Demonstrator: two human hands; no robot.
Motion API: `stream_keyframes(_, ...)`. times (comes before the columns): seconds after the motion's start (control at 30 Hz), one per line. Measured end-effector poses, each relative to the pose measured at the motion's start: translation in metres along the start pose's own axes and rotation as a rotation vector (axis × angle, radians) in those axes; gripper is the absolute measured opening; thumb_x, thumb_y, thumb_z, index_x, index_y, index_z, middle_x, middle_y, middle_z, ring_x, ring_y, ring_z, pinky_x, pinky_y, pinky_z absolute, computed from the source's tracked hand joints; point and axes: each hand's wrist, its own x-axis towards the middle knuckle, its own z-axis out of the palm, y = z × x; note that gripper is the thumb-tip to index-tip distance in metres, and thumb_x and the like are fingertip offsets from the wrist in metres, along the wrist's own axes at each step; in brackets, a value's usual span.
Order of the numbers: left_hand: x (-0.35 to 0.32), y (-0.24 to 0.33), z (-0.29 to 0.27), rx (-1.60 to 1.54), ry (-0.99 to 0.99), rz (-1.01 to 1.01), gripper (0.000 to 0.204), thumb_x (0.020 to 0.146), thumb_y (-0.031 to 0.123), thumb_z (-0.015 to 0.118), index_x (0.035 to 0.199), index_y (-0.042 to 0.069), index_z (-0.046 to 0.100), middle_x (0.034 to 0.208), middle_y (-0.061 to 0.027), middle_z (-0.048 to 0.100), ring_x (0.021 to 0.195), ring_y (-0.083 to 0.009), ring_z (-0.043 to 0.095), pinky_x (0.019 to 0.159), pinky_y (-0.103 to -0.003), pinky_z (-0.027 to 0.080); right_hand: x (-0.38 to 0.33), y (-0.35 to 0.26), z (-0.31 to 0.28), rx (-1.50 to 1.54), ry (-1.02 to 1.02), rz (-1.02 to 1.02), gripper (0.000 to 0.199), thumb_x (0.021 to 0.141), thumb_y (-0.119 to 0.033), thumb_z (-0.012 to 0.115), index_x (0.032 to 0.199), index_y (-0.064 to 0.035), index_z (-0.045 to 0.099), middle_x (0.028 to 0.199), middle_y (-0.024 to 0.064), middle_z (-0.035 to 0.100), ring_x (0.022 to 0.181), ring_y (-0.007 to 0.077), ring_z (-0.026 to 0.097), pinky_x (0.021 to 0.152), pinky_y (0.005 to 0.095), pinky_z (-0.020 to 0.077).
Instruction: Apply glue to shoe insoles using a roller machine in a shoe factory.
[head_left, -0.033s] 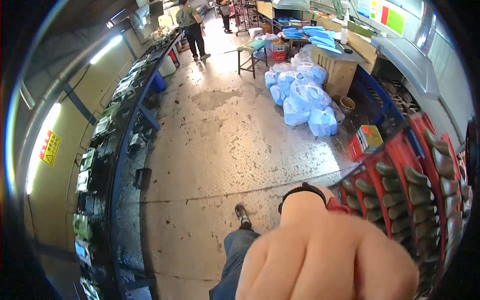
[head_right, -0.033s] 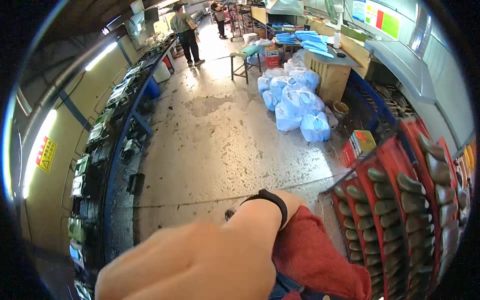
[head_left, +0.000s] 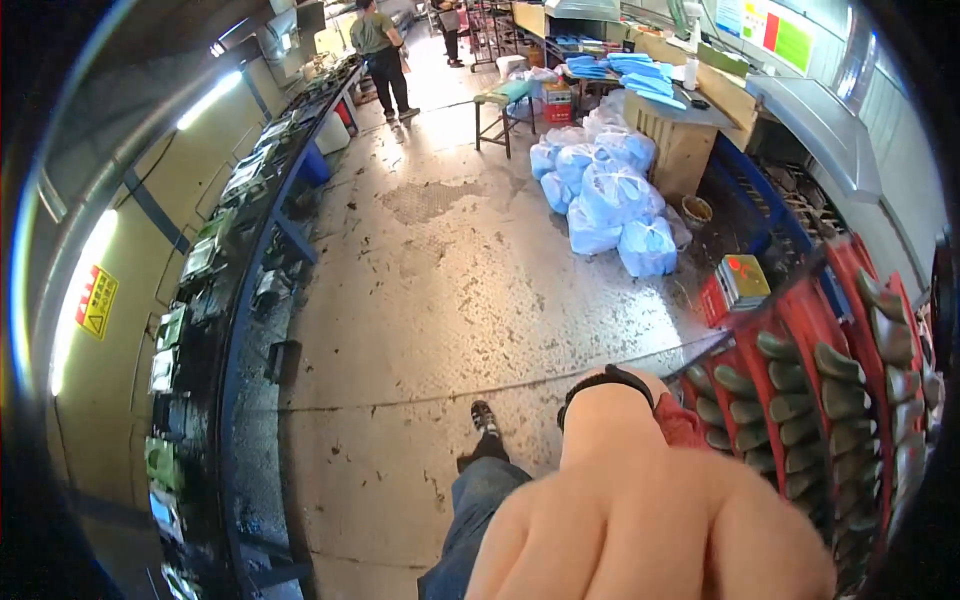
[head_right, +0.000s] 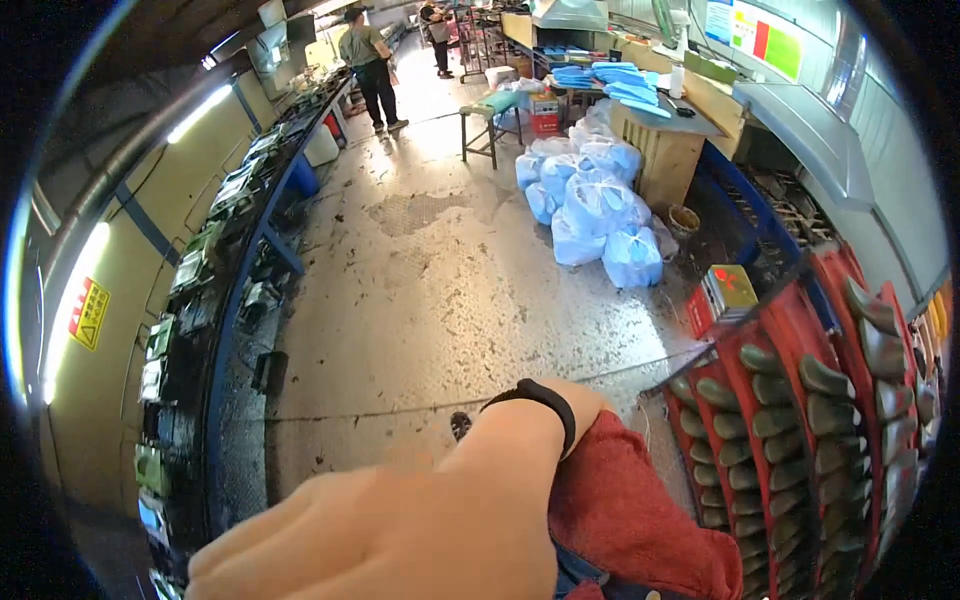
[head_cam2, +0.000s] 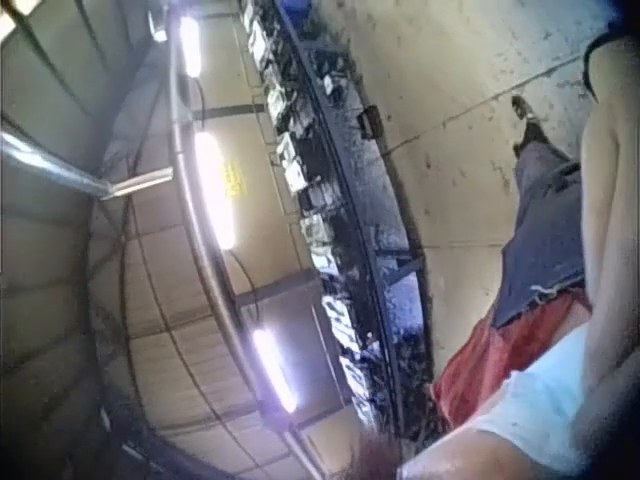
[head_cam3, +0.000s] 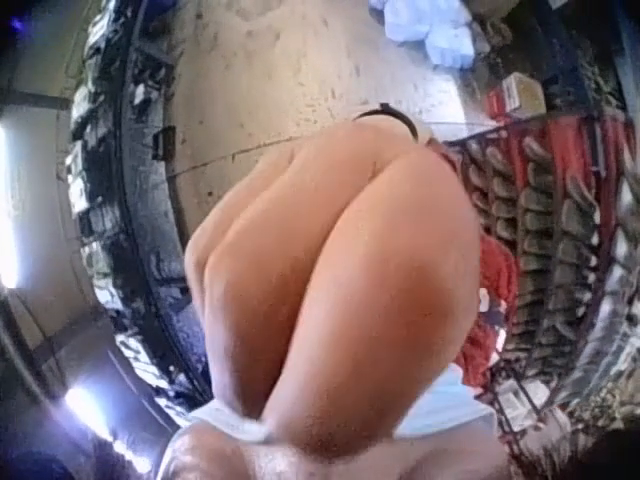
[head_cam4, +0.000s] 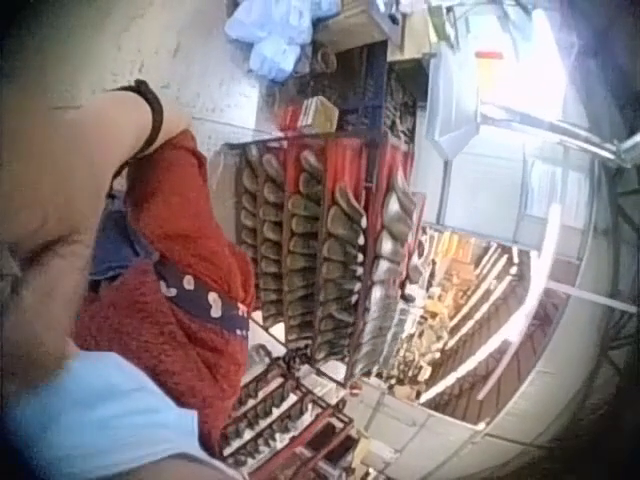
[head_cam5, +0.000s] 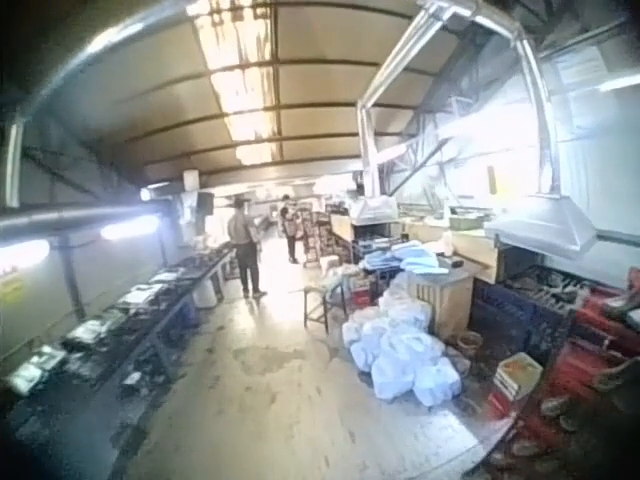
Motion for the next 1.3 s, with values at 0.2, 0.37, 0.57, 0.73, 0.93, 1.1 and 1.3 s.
stream_keyframes(0.2, 0.181, -0.149, -0.162, -0.167, 0.06, -0.066, 0.024, 0.084, 0.015, 0.049, 0.1, 0.003, 0.062, 0.109, -0.0187, 0.061, 0.104, -0.036, 0.056, 0.09, -0.044, 0.044, 0.029, 0.08, -0.163, 0.029, -0.013, 0.188, 0.028, 0.093, -0.028, 0.055, 0.094, -0.0012, 0.062, 0.101, 0.0125, 0.065, 0.082, 0.0208, 0.062, 0.066, 0.0286, 0.0482)
stream_keyframes(0.37, 0.346, -0.27, -0.396, -0.659, 0.289, -0.339, 0.027, 0.084, 0.019, 0.047, 0.089, -0.001, 0.064, 0.104, -0.0253, 0.062, 0.099, -0.042, 0.058, 0.086, -0.047, 0.047, 0.065, 0.122, -0.31, -0.027, 0.058, 0.351, 0.034, 0.092, -0.034, 0.056, 0.094, -0.0007, 0.061, 0.103, 0.0136, 0.065, 0.085, 0.0218, 0.062, 0.069, 0.03, 0.0482)
stream_keyframes(0.57, 0.489, -0.355, -0.734, -0.997, 0.656, -0.24, 0.038, 0.086, 0.025, 0.053, 0.114, 0.001, 0.059, 0.113, -0.0195, 0.063, 0.109, -0.0358, 0.057, 0.094, -0.041, 0.044, -0.034, 0.157, -0.56, -0.37, 0.387, 0.875, 0.04, 0.097, -0.03, 0.05, 0.124, -0.0002, 0.049, 0.111, 0.0097, 0.06, 0.103, 0.0184, 0.058, 0.089, 0.0322, 0.0457)
stream_keyframes(0.73, 0.656, -0.402, -0.737, -0.369, 0.479, -0.161, 0.025, 0.082, 0.016, 0.052, 0.095, 0.002, 0.067, 0.105, -0.0199, 0.065, 0.093, -0.0335, 0.064, 0.08, -0.044, 0.052, -0.333, 0.143, -0.778, -0.791, 1.28, 1.218, 0.028, 0.095, -0.034, 0.054, 0.095, -0.0074, 0.062, 0.081, -0.0008, 0.058, 0.072, 0.0085, 0.053, 0.061, 0.0246, 0.043)
stream_keyframes(0.93, 0.741, -0.405, -0.748, 0.074, -0.136, 0.289, 0.028, 0.086, 0.021, 0.049, 0.1, 0.011, 0.07, 0.106, -0.0164, 0.067, 0.096, -0.0324, 0.065, 0.082, -0.043, 0.053, -0.419, 0.167, -0.918, -0.728, 1.811, 1.601, 0.018, 0.089, -0.022, 0.054, 0.098, -0.0077, 0.059, 0.081, 0.0058, 0.064, 0.063, 0.0117, 0.056, 0.048, 0.0256, 0.0412)
stream_keyframes(1.1, 0.892, -0.41, -0.837, -0.2, 0.113, 0.136, 0.028, 0.087, 0.021, 0.048, 0.101, 0.011, 0.07, 0.107, -0.0154, 0.067, 0.098, -0.0317, 0.065, 0.083, -0.043, 0.053, -0.406, 0.265, -1.102, -0.684, 1.697, 1.556, 0.026, 0.092, -0.027, 0.053, 0.106, -0.0052, 0.057, 0.087, 0.0081, 0.065, 0.066, 0.0117, 0.058, 0.052, 0.0252, 0.0439)
stream_keyframes(1.3, 1.035, -0.487, -0.957, -0.423, 0.348, -0.004, 0.028, 0.088, 0.02, 0.048, 0.103, 0.012, 0.07, 0.109, -0.0142, 0.066, 0.099, -0.0309, 0.064, 0.085, -0.043, 0.052, -0.412, 0.35, -1.264, -0.651, 1.555, 1.559, 0.026, 0.093, -0.027, 0.052, 0.106, -0.005, 0.056, 0.085, 0.0088, 0.064, 0.067, 0.0142, 0.059, 0.053, 0.0264, 0.046)
